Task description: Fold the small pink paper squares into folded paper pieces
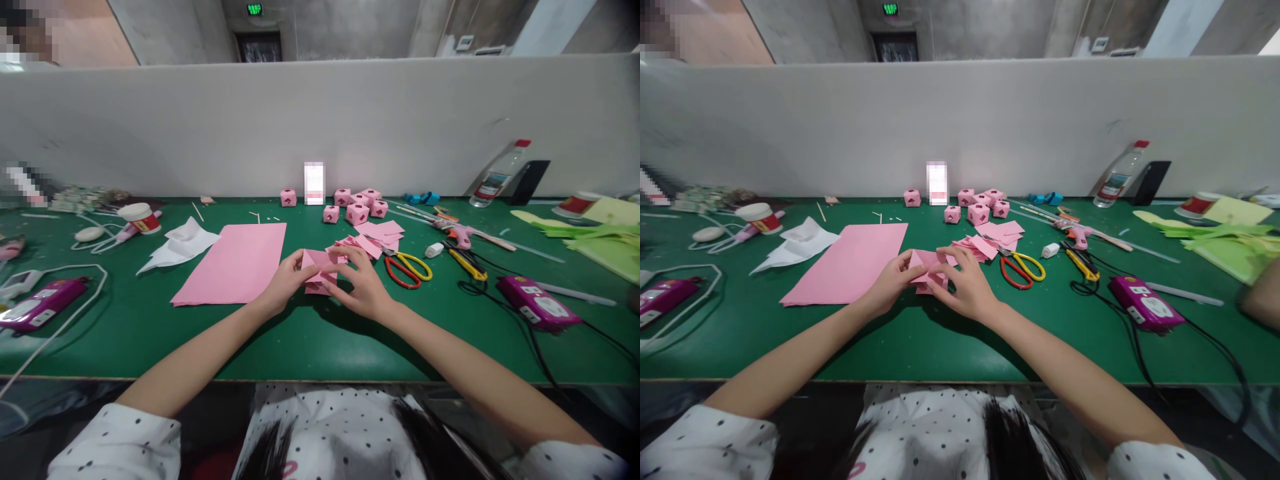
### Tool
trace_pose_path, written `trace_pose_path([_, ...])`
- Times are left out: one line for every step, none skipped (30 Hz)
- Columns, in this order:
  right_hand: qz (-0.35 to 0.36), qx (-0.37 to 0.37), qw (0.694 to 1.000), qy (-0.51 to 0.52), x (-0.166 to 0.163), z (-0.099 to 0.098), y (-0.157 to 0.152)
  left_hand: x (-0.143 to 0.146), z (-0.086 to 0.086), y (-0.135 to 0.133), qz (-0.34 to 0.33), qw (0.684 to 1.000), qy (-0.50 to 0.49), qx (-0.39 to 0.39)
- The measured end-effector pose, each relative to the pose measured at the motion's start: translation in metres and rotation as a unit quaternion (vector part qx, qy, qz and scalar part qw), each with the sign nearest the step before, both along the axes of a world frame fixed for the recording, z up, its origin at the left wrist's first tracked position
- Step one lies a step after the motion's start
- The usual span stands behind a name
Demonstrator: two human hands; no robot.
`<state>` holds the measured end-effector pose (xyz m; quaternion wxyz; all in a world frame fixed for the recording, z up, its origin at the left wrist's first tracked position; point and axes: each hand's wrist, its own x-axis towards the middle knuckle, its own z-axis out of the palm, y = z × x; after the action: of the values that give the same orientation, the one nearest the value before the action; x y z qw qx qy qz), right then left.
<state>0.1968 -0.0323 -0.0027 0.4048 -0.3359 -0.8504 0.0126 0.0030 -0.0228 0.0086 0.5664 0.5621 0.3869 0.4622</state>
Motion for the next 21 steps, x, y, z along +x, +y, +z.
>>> trace_pose_path([-0.002,0.000,1.000,0.010,0.0003,-0.0001,0.0003,0.0002,0.0004,-0.0004,-0.003,1.000,-0.002,-0.007])
trace_pose_path([-0.003,0.000,1.000,0.015,0.0005,-0.0001,0.0005,0.0002,0.0007,-0.0007,-0.006,1.000,-0.004,-0.013])
trace_pose_path([-0.005,0.001,1.000,0.017,0.0006,-0.0001,0.0006,0.0001,0.0008,-0.0008,-0.009,1.000,-0.005,-0.016])
trace_pose_path([-0.008,0.002,1.000,0.017,0.0006,0.0000,0.0006,0.0000,0.0009,-0.0008,-0.011,1.000,-0.005,-0.018])
trace_pose_path([-0.010,0.004,1.000,0.016,0.0005,0.0002,0.0005,-0.0002,0.0008,-0.0008,-0.013,1.000,-0.003,-0.019])
trace_pose_path([-0.012,0.004,1.000,0.018,0.0002,0.0005,0.0003,-0.0002,0.0005,-0.0007,-0.013,1.000,0.000,-0.018])
trace_pose_path([-0.014,0.004,1.000,0.022,-0.0001,0.0008,0.0002,-0.0001,0.0001,-0.0006,-0.014,1.000,0.005,-0.016])
trace_pose_path([-0.016,0.004,0.999,0.029,-0.0004,0.0010,0.0002,0.0002,-0.0004,-0.0006,-0.015,1.000,0.008,-0.013])
trace_pose_path([-0.017,0.004,0.999,0.039,-0.0006,0.0013,0.0003,0.0006,-0.0009,-0.0006,-0.016,1.000,0.012,-0.010])
trace_pose_path([-0.018,0.002,0.999,0.048,-0.0008,0.0014,0.0005,0.0012,-0.0014,-0.0007,-0.016,1.000,0.015,-0.007])
trace_pose_path([-0.020,-0.001,0.998,0.056,-0.0008,0.0016,0.0007,0.0018,-0.0019,-0.0009,-0.016,1.000,0.017,-0.004])
trace_pose_path([-0.023,-0.005,0.998,0.063,-0.0007,0.0016,0.0010,0.0022,-0.0022,-0.0011,-0.017,1.000,0.019,-0.002])
trace_pose_path([-0.025,-0.011,0.997,0.069,-0.0006,0.0016,0.0013,0.0025,-0.0024,-0.0014,-0.019,1.000,0.021,-0.001])
trace_pose_path([-0.028,-0.017,0.997,0.074,-0.0005,0.0016,0.0015,0.0026,-0.0023,-0.0016,-0.022,0.999,0.023,0.002])
trace_pose_path([-0.028,-0.024,0.996,0.078,-0.0004,0.0016,0.0017,0.0024,-0.0021,-0.0017,-0.026,0.999,0.026,0.009])
trace_pose_path([-0.028,-0.031,0.996,0.083,-0.0003,0.0016,0.0018,0.0020,-0.0018,-0.0019,-0.031,0.999,0.030,0.021])
trace_pose_path([-0.027,-0.037,0.995,0.088,-0.0004,0.0017,0.0019,0.0015,-0.0015,-0.0019,-0.033,0.998,0.034,0.037])
trace_pose_path([-0.026,-0.042,0.994,0.094,-0.0006,0.0018,0.0019,0.0009,-0.0011,-0.0019,-0.033,0.997,0.038,0.054])
trace_pose_path([-0.024,-0.046,0.994,0.100,-0.0009,0.0019,0.0019,0.0004,-0.0009,-0.0019,-0.031,0.996,0.039,0.070])
trace_pose_path([-0.024,-0.051,0.993,0.107,-0.0013,0.0020,0.0019,0.0001,-0.0007,-0.0018,-0.029,0.995,0.037,0.082])
trace_pose_path([-0.024,-0.056,0.992,0.113,-0.0017,0.0020,0.0019,0.0001,-0.0007,-0.0018,-0.027,0.995,0.035,0.089])
